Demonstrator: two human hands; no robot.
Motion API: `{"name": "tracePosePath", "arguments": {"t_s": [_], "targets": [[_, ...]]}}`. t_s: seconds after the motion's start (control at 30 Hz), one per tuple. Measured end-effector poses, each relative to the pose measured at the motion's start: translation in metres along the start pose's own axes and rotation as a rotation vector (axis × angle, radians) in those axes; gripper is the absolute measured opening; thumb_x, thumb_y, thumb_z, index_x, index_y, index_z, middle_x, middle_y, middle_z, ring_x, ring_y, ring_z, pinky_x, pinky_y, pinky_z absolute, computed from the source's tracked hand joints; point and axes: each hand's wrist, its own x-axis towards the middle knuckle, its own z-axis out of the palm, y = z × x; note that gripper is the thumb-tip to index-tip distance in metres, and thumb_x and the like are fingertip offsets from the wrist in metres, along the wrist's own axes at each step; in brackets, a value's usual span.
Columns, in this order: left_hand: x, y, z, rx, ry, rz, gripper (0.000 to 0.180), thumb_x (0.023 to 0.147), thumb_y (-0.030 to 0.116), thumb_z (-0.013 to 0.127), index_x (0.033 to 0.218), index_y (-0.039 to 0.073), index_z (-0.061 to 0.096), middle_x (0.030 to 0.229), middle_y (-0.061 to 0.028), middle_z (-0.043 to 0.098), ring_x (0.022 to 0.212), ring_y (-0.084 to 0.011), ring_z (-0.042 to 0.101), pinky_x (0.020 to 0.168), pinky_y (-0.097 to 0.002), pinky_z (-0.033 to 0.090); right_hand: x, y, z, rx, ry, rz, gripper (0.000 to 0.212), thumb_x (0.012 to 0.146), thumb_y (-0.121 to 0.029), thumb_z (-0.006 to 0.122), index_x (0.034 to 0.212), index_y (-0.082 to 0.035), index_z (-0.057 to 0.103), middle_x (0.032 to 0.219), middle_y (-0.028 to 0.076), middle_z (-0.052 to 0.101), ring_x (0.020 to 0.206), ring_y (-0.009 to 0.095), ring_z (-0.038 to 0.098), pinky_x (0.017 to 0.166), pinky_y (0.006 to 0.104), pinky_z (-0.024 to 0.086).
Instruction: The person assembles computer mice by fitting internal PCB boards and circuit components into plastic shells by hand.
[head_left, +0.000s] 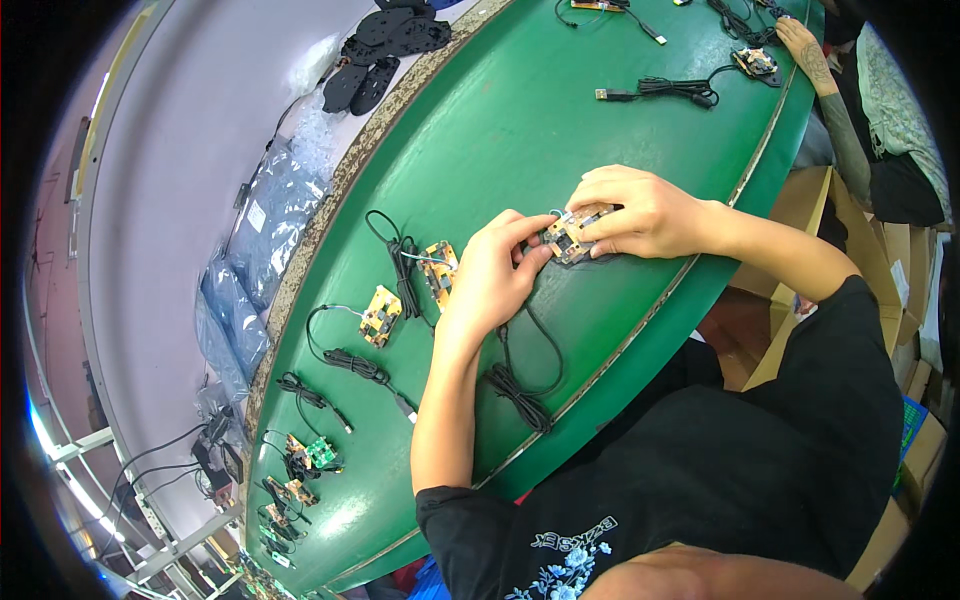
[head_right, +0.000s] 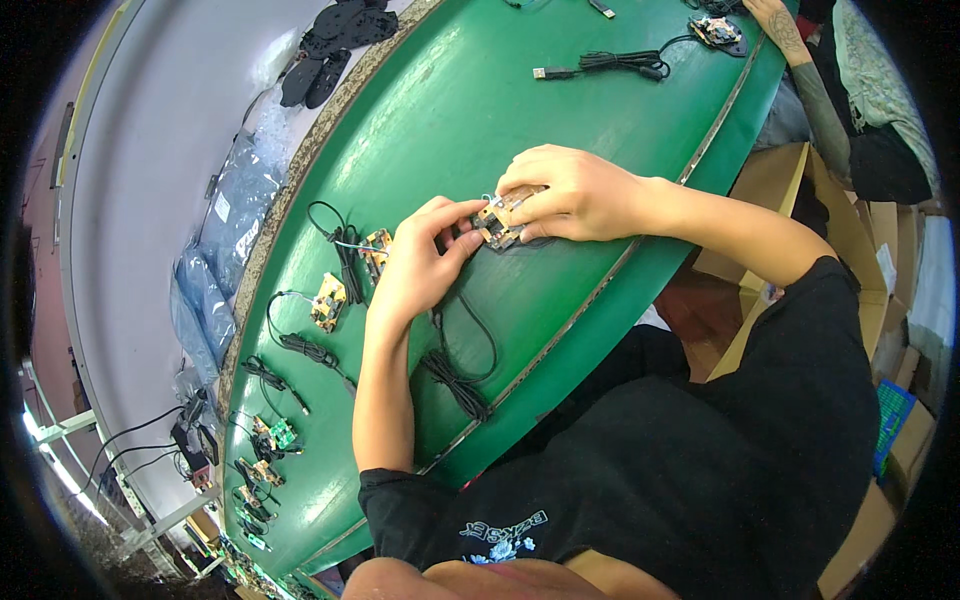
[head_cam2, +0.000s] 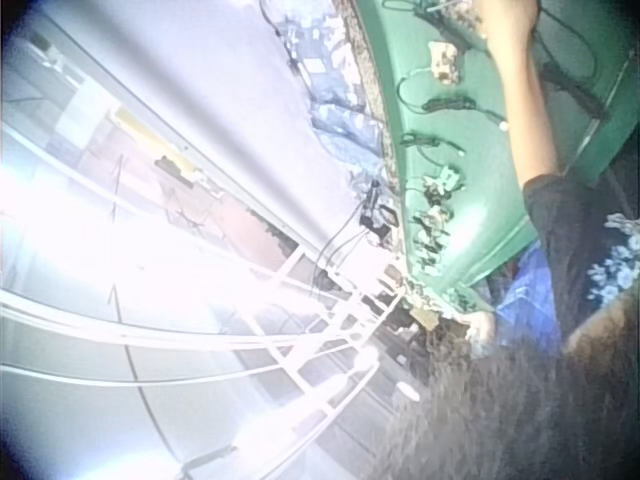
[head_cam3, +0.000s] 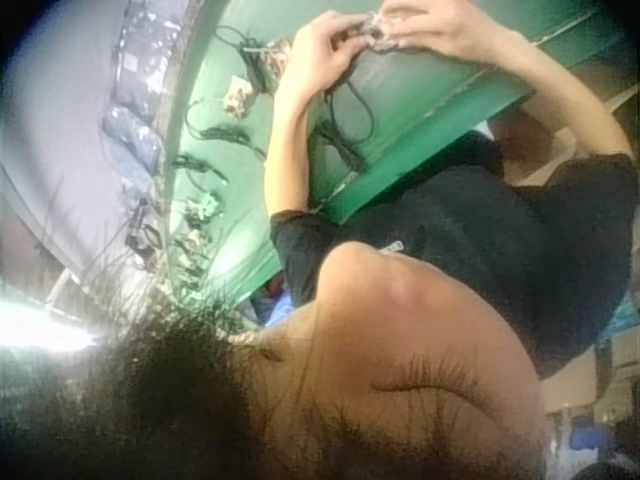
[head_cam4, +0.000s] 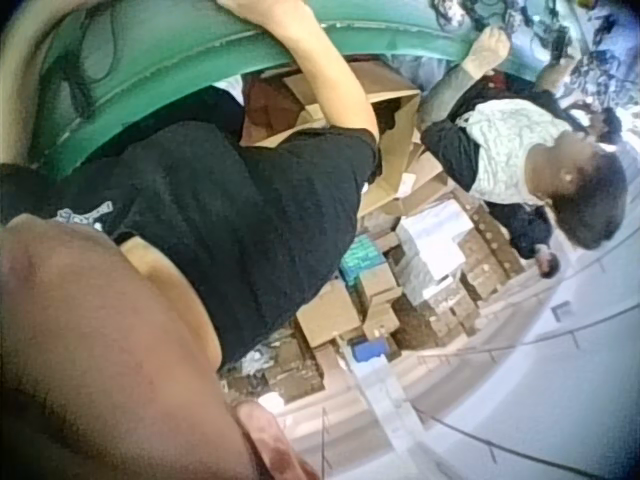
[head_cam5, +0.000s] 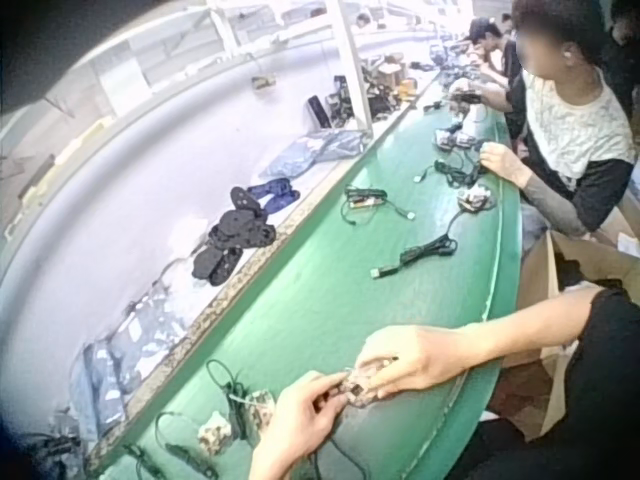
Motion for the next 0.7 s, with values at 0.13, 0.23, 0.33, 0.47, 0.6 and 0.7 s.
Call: {"name": "tracePosePath", "arguments": {"t_s": [0.13,0.23,0.33,0.47,0.6,0.7], "targets": [[0.001,0.000,-0.001,-0.038,-0.040,0.001,0.038,0.085,0.009,0.074,0.122,0.002,0.069,0.086,-0.0051,0.057,0.073,-0.0139,0.050,0.069,-0.0287,0.046,-0.006,-0.014,0.006,-0.223,0.029,0.038,0.020,0.082,-0.014,0.078,0.100,-0.007,0.074,0.120,0.014,0.067,0.114,0.033,0.063,0.098,0.0467,0.050],[0.001,0.007,0.002,0.050,-0.021,0.011,0.044,0.084,0.020,0.077,0.123,0.002,0.068,0.089,-0.0071,0.058,0.076,-0.0167,0.053,0.071,-0.0310,0.048,-0.009,-0.030,0.018,-0.366,0.044,0.116,0.023,0.087,-0.018,0.073,0.107,-0.006,0.072,0.122,0.014,0.068,0.120,0.032,0.062,0.104,0.0480,0.047],[-0.009,0.019,0.012,0.274,0.112,0.132,0.054,0.082,0.034,0.079,0.123,0.001,0.068,0.099,-0.0115,0.063,0.086,-0.0251,0.063,0.077,-0.0372,0.052,-0.009,-0.032,0.019,-0.474,0.047,0.142,0.025,0.091,-0.020,0.068,0.112,-0.005,0.069,0.123,0.013,0.068,0.121,0.030,0.061,0.107,0.0490,0.044],[-0.006,0.023,0.023,0.215,0.174,0.075,0.044,0.079,0.025,0.081,0.112,-0.002,0.069,0.101,-0.0123,0.061,0.094,-0.0317,0.061,0.081,-0.0416,0.051,-0.009,-0.032,0.013,-0.448,-0.018,0.170,0.026,0.092,-0.020,0.067,0.115,-0.007,0.069,0.127,0.013,0.066,0.125,0.029,0.059,0.109,0.0513,0.041],[-0.001,0.042,0.018,0.394,0.116,0.090,0.042,0.081,0.025,0.082,0.114,0.000,0.072,0.106,-0.0131,0.063,0.100,-0.0305,0.062,0.086,-0.0401,0.051,-0.008,-0.027,-0.019,-0.060,-0.125,0.379,0.030,0.095,-0.021,0.064,0.121,-0.008,0.068,0.136,0.012,0.062,0.133,0.029,0.053,0.114,0.0532,0.035],[0.002,0.047,0.018,0.415,0.083,0.036,0.042,0.080,0.025,0.082,0.112,0.000,0.073,0.105,-0.0129,0.064,0.102,-0.0309,0.061,0.089,-0.0404,0.050,-0.019,-0.021,-0.021,-0.246,-0.105,0.355,0.033,0.096,-0.022,0.062,0.127,-0.009,0.066,0.140,0.011,0.059,0.136,0.029,0.050,0.116,0.0526,0.033]]}}
